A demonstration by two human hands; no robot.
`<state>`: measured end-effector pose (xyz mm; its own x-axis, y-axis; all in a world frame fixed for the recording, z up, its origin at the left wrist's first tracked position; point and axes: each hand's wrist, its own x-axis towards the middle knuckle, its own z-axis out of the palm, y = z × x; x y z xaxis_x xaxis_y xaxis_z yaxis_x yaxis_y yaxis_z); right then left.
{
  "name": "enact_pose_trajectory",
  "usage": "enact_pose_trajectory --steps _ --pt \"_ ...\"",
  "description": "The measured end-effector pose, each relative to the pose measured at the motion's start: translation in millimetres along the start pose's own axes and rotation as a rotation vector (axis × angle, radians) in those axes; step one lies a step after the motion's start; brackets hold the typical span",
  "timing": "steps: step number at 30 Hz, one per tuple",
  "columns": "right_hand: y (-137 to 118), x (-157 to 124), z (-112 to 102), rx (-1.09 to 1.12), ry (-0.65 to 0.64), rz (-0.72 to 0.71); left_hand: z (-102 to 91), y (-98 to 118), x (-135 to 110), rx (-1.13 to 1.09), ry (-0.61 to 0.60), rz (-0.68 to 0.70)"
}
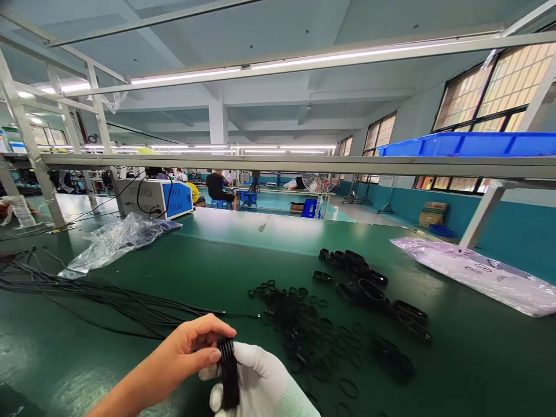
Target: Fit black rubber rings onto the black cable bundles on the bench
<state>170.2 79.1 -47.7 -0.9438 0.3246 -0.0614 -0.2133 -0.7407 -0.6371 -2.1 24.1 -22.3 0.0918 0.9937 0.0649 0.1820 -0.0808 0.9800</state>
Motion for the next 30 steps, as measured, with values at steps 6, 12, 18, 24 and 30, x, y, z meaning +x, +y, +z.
enact_pose_trajectory --steps 6,12,18,24,30 --pt "-3 3 19 -0.167 0.136 -0.047 -12.7 -8 1 -0.08 0.007 0.054" --pt "15 15 -10 -0.799 0.507 -0.338 -1.8 -6 -5 0.341 0.188 -0.128" --pt "6 7 1 -0.5 0.219 -0.171 20.1 -17 -4 0.607 0.349 -0.044" --pt "-1 3 8 -0.341 -0.018 -0.126 25.5 -25 -8 0.617 0.42 0.127" --pt "8 10 -7 -0.41 0.184 -0.158 29.2 -27 -15 0.264 0.4 -0.114"
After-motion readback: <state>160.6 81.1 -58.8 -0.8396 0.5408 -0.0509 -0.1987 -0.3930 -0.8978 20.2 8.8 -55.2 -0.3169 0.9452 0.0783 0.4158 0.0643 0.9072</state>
